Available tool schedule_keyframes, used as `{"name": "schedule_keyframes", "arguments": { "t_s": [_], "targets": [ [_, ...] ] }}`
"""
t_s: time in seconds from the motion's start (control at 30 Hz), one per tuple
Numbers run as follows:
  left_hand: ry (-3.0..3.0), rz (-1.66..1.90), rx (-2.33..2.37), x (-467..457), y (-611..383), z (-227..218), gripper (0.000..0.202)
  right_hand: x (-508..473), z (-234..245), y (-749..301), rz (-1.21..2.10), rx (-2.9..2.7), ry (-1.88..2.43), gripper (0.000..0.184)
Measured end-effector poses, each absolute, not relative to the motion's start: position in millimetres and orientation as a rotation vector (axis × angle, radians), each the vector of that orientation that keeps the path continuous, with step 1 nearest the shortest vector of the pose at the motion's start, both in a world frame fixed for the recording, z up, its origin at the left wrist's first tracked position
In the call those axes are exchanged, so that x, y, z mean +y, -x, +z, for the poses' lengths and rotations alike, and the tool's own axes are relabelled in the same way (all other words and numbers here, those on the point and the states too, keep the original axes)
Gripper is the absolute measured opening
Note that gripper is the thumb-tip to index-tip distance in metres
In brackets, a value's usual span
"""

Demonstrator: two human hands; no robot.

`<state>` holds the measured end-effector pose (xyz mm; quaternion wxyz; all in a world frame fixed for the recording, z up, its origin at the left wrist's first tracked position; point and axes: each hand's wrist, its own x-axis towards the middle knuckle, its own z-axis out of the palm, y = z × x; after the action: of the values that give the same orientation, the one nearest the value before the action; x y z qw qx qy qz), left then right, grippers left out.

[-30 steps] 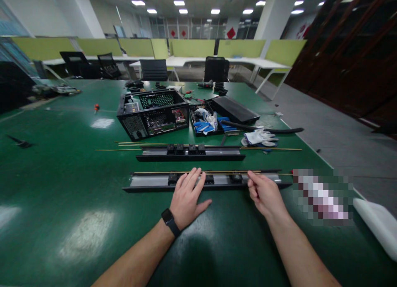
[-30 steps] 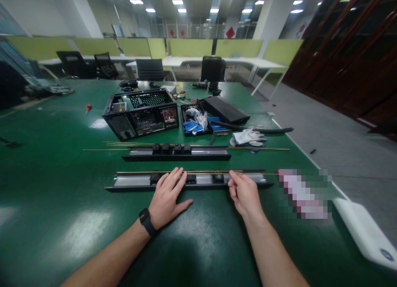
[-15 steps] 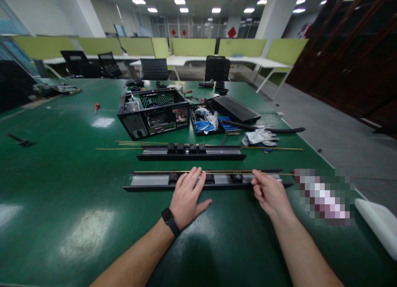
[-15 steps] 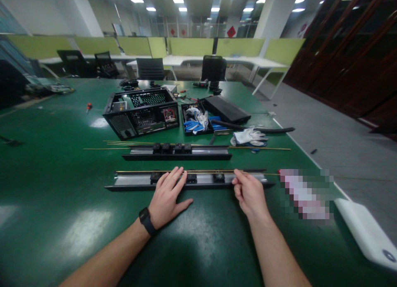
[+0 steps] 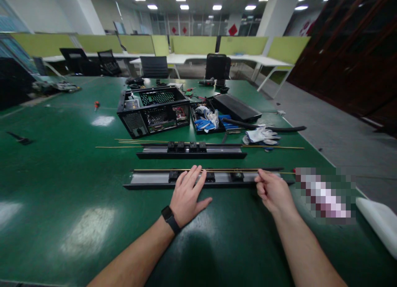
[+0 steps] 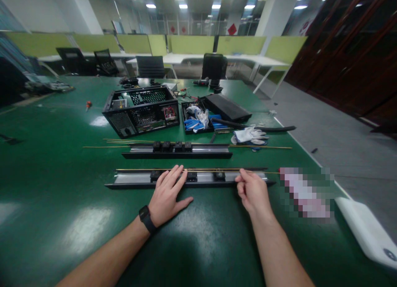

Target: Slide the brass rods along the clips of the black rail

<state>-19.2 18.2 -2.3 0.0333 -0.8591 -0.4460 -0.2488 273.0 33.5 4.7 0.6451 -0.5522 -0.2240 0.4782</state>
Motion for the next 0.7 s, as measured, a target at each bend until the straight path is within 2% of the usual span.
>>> {"name": "schedule_keyframes", "arguments": {
  "t_s": [0.27,0.7],
  "targets": [
    [2.666,-0.764,-1.386,18.2,19.8,-3.8,0.076,34.3,7.4,-279.3,1.07,-0.447,1.257,0.026],
    [2.668,-0.791,-1.373,18.5,21.1,-5.1,0.077,31.9,16.1,-287.7,1.022,-0.433,1.272,0.022]
  ]
}}
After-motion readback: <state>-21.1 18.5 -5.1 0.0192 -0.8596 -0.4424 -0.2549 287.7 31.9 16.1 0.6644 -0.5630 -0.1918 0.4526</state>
